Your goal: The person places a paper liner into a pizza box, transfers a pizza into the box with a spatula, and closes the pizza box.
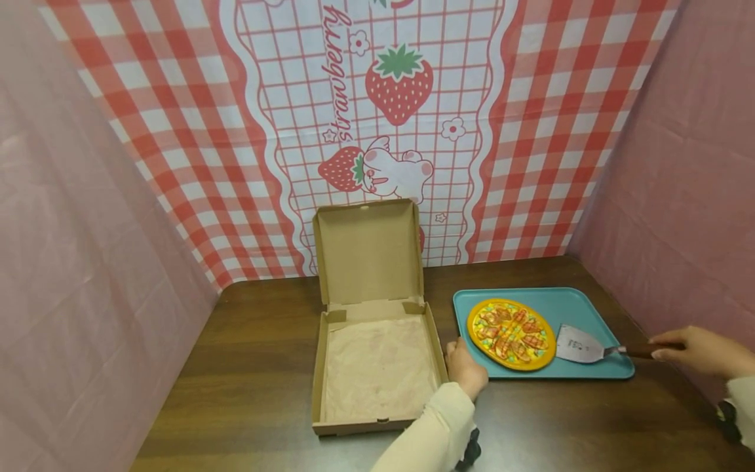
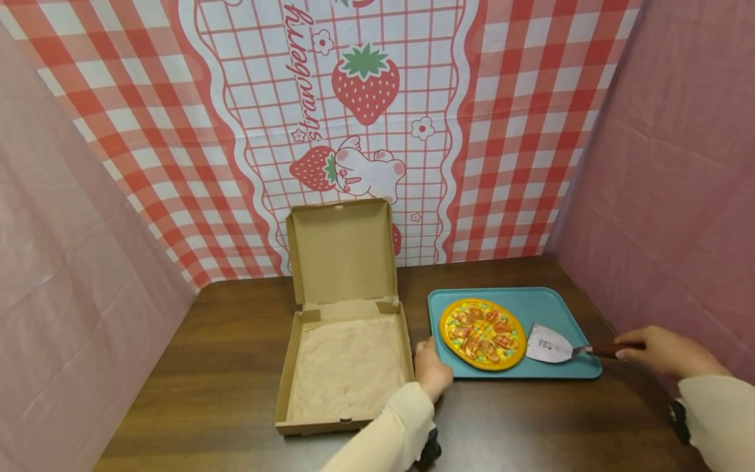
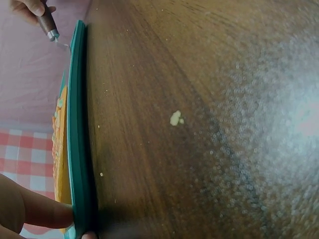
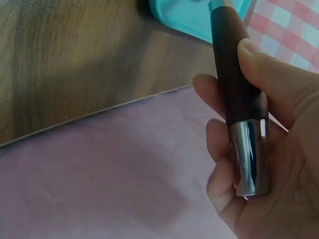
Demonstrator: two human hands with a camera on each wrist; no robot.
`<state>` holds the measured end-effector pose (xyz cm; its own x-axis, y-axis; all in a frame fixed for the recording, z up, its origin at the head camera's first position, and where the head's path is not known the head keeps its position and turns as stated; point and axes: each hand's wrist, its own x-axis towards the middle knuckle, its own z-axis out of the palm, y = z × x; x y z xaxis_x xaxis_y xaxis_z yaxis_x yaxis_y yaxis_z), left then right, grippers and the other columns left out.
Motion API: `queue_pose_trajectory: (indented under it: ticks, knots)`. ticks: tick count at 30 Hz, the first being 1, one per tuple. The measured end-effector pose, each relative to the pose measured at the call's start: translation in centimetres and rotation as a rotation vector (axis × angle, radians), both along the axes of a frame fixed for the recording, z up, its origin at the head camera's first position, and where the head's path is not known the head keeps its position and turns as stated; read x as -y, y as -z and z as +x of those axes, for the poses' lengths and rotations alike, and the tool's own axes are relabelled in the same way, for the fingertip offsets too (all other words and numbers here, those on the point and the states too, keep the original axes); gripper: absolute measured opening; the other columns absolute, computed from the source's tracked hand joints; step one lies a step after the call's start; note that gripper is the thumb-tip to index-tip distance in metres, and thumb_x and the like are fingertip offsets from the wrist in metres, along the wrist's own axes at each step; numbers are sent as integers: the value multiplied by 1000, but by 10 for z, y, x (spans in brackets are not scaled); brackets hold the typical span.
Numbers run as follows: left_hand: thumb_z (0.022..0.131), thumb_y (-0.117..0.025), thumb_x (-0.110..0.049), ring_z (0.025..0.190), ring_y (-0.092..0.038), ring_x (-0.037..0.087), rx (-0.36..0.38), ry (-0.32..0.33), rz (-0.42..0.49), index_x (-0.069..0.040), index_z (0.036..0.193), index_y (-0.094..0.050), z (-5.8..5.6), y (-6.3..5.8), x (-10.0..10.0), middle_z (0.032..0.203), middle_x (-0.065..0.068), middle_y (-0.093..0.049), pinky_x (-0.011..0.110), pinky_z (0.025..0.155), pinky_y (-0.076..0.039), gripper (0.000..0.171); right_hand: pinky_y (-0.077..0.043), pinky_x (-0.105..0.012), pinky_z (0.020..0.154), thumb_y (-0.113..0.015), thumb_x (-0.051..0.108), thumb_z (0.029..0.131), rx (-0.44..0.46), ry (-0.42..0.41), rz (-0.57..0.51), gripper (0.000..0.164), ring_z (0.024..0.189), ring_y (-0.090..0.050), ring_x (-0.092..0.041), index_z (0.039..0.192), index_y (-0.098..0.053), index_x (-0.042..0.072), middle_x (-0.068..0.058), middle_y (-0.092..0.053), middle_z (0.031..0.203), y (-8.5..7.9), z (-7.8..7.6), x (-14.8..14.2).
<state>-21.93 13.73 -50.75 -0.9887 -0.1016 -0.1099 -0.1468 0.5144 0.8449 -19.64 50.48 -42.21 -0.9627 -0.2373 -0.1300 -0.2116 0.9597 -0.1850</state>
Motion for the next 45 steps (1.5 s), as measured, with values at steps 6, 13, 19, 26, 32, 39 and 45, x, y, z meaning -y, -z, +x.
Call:
queue_pose_trajectory:
  ticks: [6, 13, 19, 26, 32, 39, 45]
  knots:
    - [71, -68, 14, 124, -50, 34, 18, 17, 9, 1, 140, -50, 0, 0, 0, 132, 16, -53, 41, 104, -46, 73, -53, -46, 68, -66, 16, 91, 30, 38, -29, 33, 79, -63, -24, 108, -66, -12, -21, -71, 92, 8, -5, 4]
    - [70, -68, 13, 125, -50, 34, 11, 23, 2, 2, 140, -50, 0, 1, 0, 132, 16, -54, 40, 105, -45, 73, -42, -32, 62, -65, 18, 92, -18, 46, -31, 27, 69, -48, -11, 105, -69, -6, -9, -69, 85, 21, -12, 3]
    - [69, -67, 13, 125, -48, 36, 9, 42, -3, 1, 142, -48, 1, -1, 3, 135, 15, -52, 41, 104, -45, 76, -44, -36, 63, -63, 20, 95, 10, 71, -61, 39, 72, -50, -17, 114, -63, -14, -16, -69, 88, 25, -12, 9]
    - [67, -68, 13, 124, -48, 36, 5, 43, -10, 0, 142, -48, 2, -2, 3, 135, 14, -53, 41, 104, -45, 78, -39, -32, 60, -58, 24, 98, 31, 69, -78, 44, 68, -47, -15, 120, -60, -15, -10, -65, 82, 24, -18, 22]
    - [69, -68, 12, 126, -46, 36, 13, 53, 0, -2, 143, -47, 3, -3, 4, 137, 14, -52, 42, 104, -45, 78, -39, -29, 60, -60, 26, 97, 2, 35, -89, 43, 67, -47, -9, 119, -62, -11, -5, -63, 78, 27, -23, 32]
    - [67, -69, 11, 124, -47, 35, 12, 53, -18, -2, 143, -48, 2, -1, 3, 136, 13, -52, 40, 104, -45, 79, -37, -29, 59, -61, 28, 97, 4, 32, -123, 43, 66, -45, -12, 119, -63, -9, -4, -61, 78, 31, -31, 46]
    - [66, -69, 11, 124, -48, 35, 5, 52, -20, -1, 142, -49, 3, -2, 4, 136, 13, -53, 40, 103, -46, 79, -41, -32, 62, -60, 32, 96, 33, 50, -130, 49, 71, -49, -17, 121, -61, -11, -12, -67, 91, 32, -37, 60]
